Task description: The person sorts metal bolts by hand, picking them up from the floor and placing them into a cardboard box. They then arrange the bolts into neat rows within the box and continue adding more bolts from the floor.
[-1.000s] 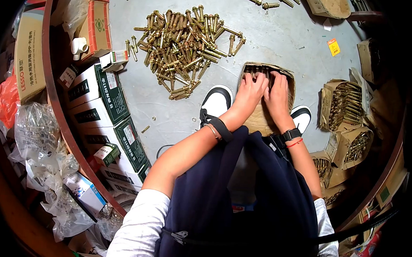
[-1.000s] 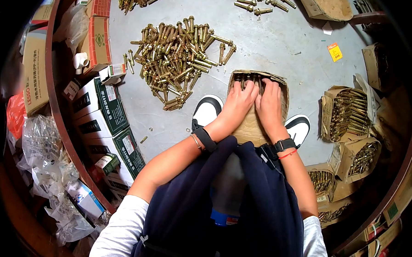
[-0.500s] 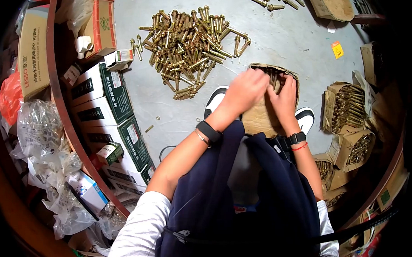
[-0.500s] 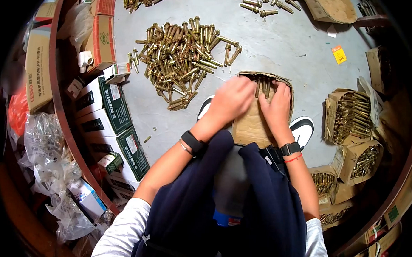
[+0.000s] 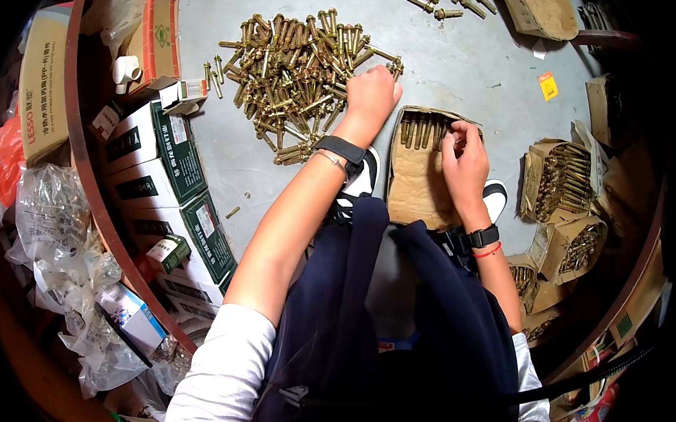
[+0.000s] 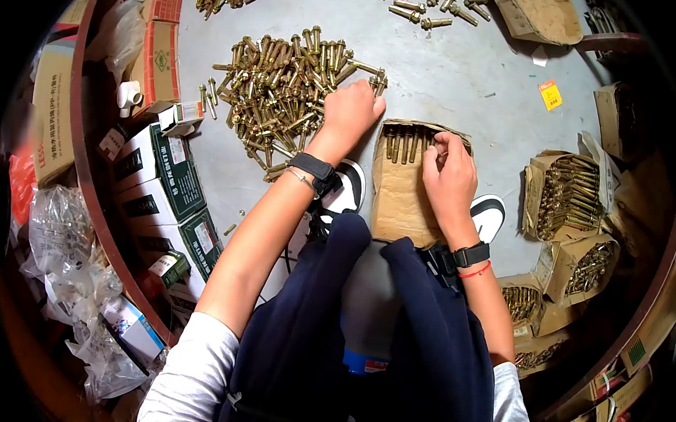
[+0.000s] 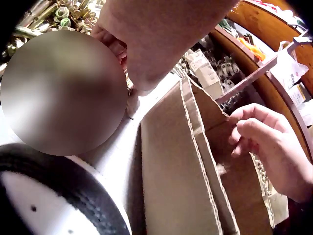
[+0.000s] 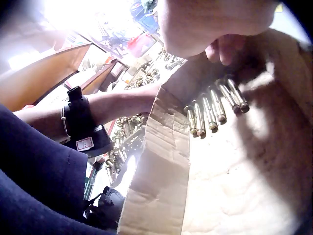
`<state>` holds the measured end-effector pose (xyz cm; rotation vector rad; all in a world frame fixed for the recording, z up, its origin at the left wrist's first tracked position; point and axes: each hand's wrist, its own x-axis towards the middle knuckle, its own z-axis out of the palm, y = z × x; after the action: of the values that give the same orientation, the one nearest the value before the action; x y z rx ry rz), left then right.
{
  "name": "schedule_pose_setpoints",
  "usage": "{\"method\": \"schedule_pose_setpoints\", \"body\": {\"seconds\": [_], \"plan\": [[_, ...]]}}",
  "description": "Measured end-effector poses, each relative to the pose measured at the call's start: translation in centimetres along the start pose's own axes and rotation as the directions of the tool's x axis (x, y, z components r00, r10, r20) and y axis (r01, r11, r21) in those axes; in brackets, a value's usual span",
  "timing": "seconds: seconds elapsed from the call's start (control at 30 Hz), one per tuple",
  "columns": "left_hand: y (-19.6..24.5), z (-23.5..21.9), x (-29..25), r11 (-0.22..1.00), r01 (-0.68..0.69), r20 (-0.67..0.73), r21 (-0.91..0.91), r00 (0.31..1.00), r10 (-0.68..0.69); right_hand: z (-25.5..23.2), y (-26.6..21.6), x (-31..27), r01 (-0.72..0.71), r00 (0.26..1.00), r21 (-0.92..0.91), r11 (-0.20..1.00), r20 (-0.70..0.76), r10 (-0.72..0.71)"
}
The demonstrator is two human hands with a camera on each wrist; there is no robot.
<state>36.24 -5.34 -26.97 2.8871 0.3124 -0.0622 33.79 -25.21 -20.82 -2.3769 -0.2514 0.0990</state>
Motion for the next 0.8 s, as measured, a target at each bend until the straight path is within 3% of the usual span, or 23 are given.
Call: {"method": "schedule_pose_setpoints", "body": {"seconds": [0.13, 0.27, 0.33, 0.37, 0.47, 0.5, 0.53, 0.57, 0.63, 0.7, 0.77, 0.8], "plan": [[0.2, 0.7, -0.2, 0.999, 0.019, 0.0, 0.045, 1.0, -0.019, 0.0, 0.0, -0.1, 0.006, 1.0, -0.004, 1.0, 0.0, -0.006], [0.3, -1.6, -0.9, 0.968, 0.117, 0.121, -0.222, 0.988, -0.092, 0.0, -0.6, -0.2, -0.122, 0.992, 0.106, 0.987, 0.044, 0.118], [1.4, -4.4, -2.1, 0.883, 0.179, 0.188, -0.433, 0.977, -0.105, -0.1, -0.3, -0.1, -0.217, 0.964, 0.252, 0.943, 0.208, 0.166], [2.4, -5.9, -3.3, 0.824, 0.178, 0.181, -0.538, 0.979, -0.093, -0.3, -0.3, -0.1, -0.223, 0.964, 0.257, 0.94, 0.204, 0.172], [4.7, -6.9, -7.1, 0.784, 0.031, 0.186, -0.62, 0.977, 0.109, -1.3, -0.4, -0.5, -0.539, 0.803, 0.592, 0.599, 0.576, 0.153], [5.3, -6.8, -8.0, 0.762, -0.005, 0.207, -0.647, 0.961, 0.182, -1.6, 0.2, -1.0, -0.538, 0.803, 0.594, 0.598, 0.577, 0.151], [5.8, -6.5, -8.6, 0.696, 0.068, 0.318, -0.715, 0.918, 0.236, -1.8, 1.2, -1.5, -0.617, 0.755, 0.599, 0.51, 0.634, 0.167], [6.4, -6.3, -9.2, 0.685, 0.047, 0.292, -0.727, 0.924, 0.247, -2.2, 1.3, -1.8, -0.689, 0.701, 0.591, 0.42, 0.69, 0.178], [7.2, -5.1, -9.7, 0.711, 0.022, 0.303, -0.703, 0.913, 0.273, -3.2, 1.2, -2.2, -0.717, 0.684, 0.585, 0.379, 0.693, 0.225], [8.1, -4.0, -9.6, 0.679, 0.034, 0.34, -0.733, 0.883, 0.323, -3.5, 2.2, -2.7, -0.744, 0.668, 0.62, 0.25, 0.671, 0.323], [9.0, -3.1, -9.4, 0.654, 0.047, 0.375, -0.755, 0.849, 0.372, -2.4, 3.3, -2.8, -0.715, 0.699, 0.638, 0.288, 0.629, 0.34], [9.4, -2.8, -9.2, 0.687, 0.03, 0.377, -0.726, 0.853, 0.361, -1.8, 3.3, -2.7, -0.669, 0.739, 0.645, 0.371, 0.524, 0.423]]}}
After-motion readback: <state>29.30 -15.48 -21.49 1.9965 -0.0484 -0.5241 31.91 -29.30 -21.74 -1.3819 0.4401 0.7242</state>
